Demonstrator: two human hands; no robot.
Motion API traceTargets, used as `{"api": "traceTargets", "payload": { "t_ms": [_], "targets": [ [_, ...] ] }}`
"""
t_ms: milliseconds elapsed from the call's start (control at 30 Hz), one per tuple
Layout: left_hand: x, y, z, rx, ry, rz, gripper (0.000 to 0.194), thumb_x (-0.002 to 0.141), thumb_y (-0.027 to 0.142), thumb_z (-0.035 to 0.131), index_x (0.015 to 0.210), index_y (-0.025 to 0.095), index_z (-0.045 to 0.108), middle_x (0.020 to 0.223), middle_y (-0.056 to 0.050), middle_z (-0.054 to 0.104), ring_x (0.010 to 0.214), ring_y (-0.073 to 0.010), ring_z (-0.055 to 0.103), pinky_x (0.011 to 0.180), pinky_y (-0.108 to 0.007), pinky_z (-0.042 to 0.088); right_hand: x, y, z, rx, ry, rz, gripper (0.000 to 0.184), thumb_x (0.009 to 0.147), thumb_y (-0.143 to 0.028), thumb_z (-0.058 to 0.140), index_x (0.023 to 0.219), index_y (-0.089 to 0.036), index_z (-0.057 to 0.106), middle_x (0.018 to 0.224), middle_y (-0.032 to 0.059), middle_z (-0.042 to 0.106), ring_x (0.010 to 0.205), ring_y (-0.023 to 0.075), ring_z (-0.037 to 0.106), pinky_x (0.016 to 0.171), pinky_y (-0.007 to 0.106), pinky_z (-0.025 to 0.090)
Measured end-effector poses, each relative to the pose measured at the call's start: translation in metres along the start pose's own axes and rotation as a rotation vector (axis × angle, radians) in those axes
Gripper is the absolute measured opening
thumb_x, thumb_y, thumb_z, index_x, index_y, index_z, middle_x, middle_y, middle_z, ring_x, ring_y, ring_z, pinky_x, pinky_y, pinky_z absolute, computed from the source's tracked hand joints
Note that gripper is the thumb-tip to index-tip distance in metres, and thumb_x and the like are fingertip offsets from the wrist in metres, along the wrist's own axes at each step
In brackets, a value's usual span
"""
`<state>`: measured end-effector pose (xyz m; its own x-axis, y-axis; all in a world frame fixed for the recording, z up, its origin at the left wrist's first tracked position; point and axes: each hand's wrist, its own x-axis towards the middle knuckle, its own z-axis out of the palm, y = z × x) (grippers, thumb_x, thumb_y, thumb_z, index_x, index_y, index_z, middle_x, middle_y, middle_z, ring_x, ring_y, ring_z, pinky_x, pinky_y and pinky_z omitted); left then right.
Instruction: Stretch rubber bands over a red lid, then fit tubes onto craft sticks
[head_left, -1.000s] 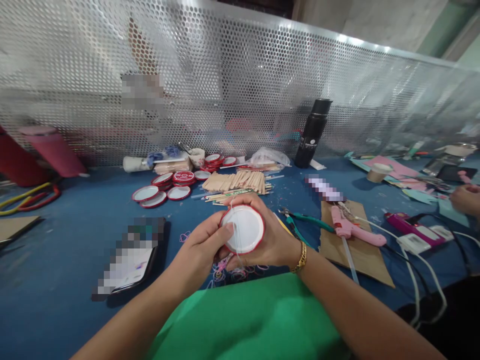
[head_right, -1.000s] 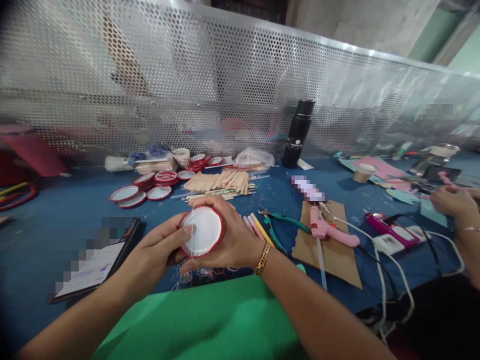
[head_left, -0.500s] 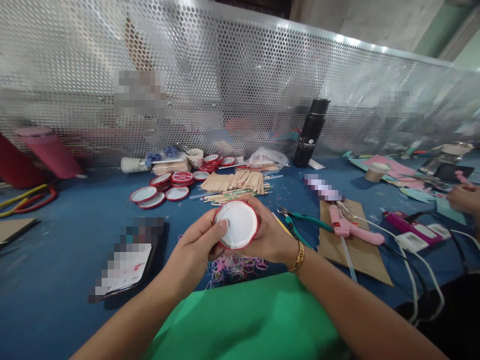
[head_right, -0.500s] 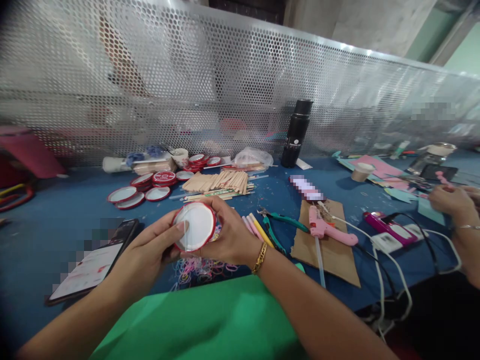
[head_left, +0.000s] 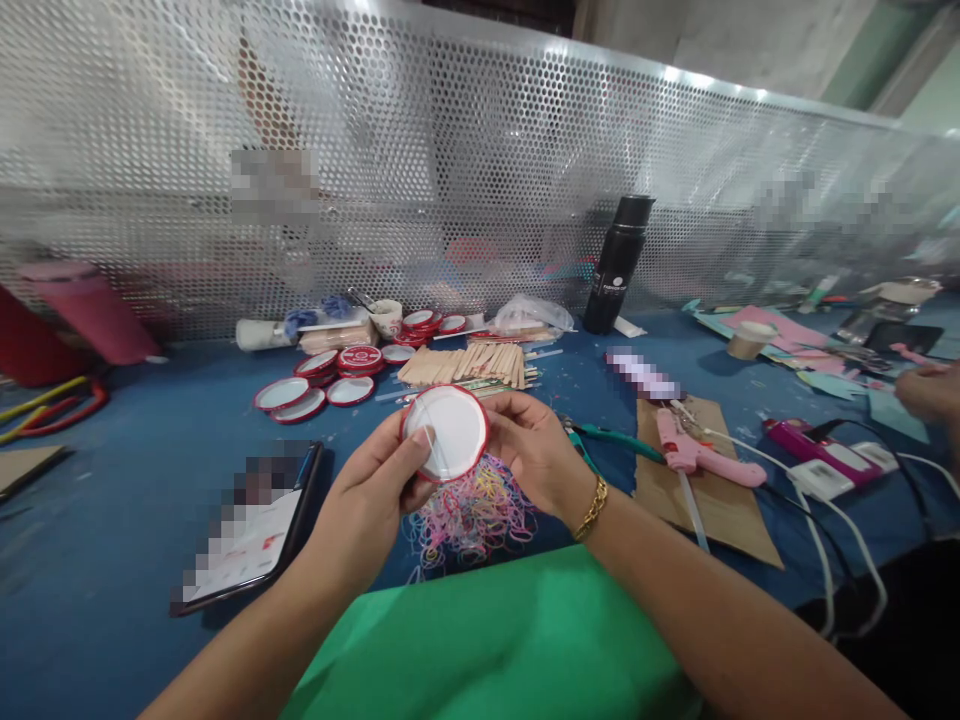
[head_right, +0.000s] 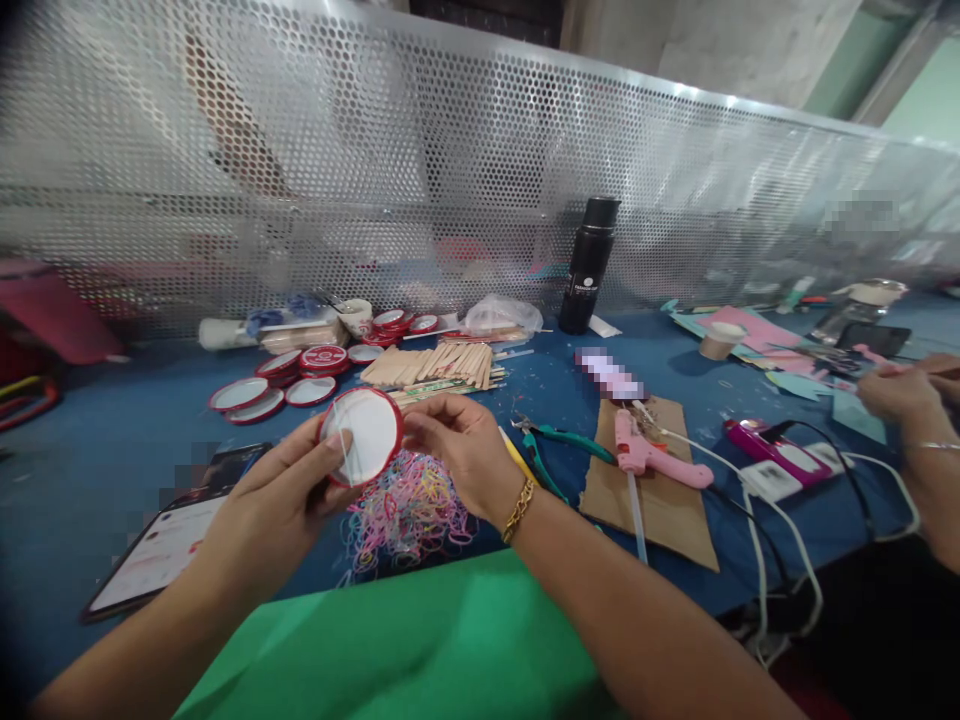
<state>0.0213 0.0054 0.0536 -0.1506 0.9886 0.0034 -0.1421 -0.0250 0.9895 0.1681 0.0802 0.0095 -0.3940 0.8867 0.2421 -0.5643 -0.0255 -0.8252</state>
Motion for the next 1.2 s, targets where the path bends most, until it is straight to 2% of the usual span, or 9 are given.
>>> {"api": "traceTargets", "payload": {
  "t_ms": [100,200,400,567,633,767,900,1067,1200],
  "targets": [
    [0.003,-0.005,-0.004,0.253,-0.024,0.103,0.028,0.085,0.043,0.067,0.099,0.019,0.067,0.068,0.003,0.053,0.058,-0.0129,0.040,0.051,-0.022,0.033,0.001,-0.007,-0.003,-0.089,0.095,-0.015,0.026,0.076,-0.047,0.083,0.081,-0.023,0.074,0.078,-0.0015,0.071,0.068,0.0119,0.062,0.066,0.026,0.054],
    [0.005,-0.010,-0.007,0.494,-0.044,0.221,0.019,0.090,0.038,0.060,0.088,0.020,0.066,0.076,0.000,0.059,0.066,-0.0165,0.046,0.058,-0.025,0.038,-0.002,-0.016,-0.004,-0.386,0.054,-0.149,0.027,0.092,-0.047,0.065,0.094,-0.022,0.076,0.079,0.0009,0.072,0.067,0.0135,0.063,0.063,0.027,0.053],
    [0.003,-0.010,-0.006,0.488,-0.065,0.200,0.023,0.089,0.041,0.062,0.075,0.021,0.061,0.068,0.003,0.052,0.062,-0.0160,0.043,0.055,-0.025,0.036,-0.009,-0.021,-0.002,-0.857,-0.130,-0.452,0.027,0.101,-0.030,0.052,0.117,-0.025,0.073,0.112,0.0041,0.078,0.103,0.0190,0.072,0.090,0.035,0.058],
    [-0.001,-0.001,-0.005,0.405,-0.108,0.214,0.032,0.093,0.051,0.058,0.082,0.021,0.062,0.069,0.002,0.053,0.061,-0.0145,0.047,0.055,-0.024,0.041,-0.009,-0.021,-0.002,-0.843,-0.015,-0.538,0.030,0.101,-0.025,0.051,0.123,-0.024,0.071,0.122,0.0045,0.076,0.115,0.0183,0.070,0.098,0.034,0.057],
    [-0.001,0.001,-0.005,0.453,-0.109,0.320,0.025,0.090,0.044,0.066,0.100,0.022,0.065,0.084,-0.001,0.062,0.073,-0.0164,0.056,0.060,-0.025,0.047,-0.009,-0.022,-0.002,-0.825,0.040,-0.553,0.029,0.100,-0.023,0.051,0.120,-0.024,0.072,0.119,0.0046,0.078,0.113,0.0185,0.071,0.096,0.034,0.058],
    [-0.001,0.001,-0.007,0.664,-0.134,0.510,0.054,0.085,0.031,0.074,0.136,0.026,0.056,0.130,-0.010,0.061,0.098,-0.0221,0.064,0.073,-0.031,0.057,-0.009,-0.025,-0.001,-0.816,0.092,-0.546,0.029,0.100,-0.022,0.051,0.118,-0.024,0.073,0.114,0.0048,0.079,0.109,0.0188,0.073,0.092,0.033,0.059],
    [-0.001,-0.003,-0.009,0.825,-0.088,0.569,0.058,0.084,0.033,0.074,0.139,0.027,0.056,0.135,-0.012,0.060,0.078,-0.0175,0.065,0.073,-0.035,0.058,-0.010,-0.025,0.000,-0.827,0.110,-0.547,0.029,0.099,-0.022,0.051,0.116,-0.025,0.075,0.110,0.0047,0.080,0.102,0.0185,0.074,0.088,0.033,0.059],
    [-0.001,-0.001,-0.008,0.882,-0.043,0.602,0.058,0.079,0.034,0.078,0.134,0.027,0.062,0.129,-0.011,0.066,0.098,-0.0282,0.068,0.078,-0.038,0.058,-0.012,-0.024,0.003,-0.785,0.116,-0.536,0.030,0.100,-0.023,0.051,0.115,-0.026,0.076,0.111,0.0048,0.080,0.102,0.0191,0.074,0.090,0.034,0.059],
    [-0.001,0.002,-0.006,0.854,-0.023,0.614,0.057,0.073,0.034,0.081,0.128,0.027,0.066,0.124,-0.011,0.069,0.098,-0.0291,0.069,0.072,-0.035,0.060,-0.013,-0.023,0.004,-0.767,0.117,-0.523,0.030,0.100,-0.023,0.050,0.115,-0.027,0.076,0.110,0.0035,0.080,0.100,0.0189,0.075,0.088,0.034,0.059]
  ]
}}
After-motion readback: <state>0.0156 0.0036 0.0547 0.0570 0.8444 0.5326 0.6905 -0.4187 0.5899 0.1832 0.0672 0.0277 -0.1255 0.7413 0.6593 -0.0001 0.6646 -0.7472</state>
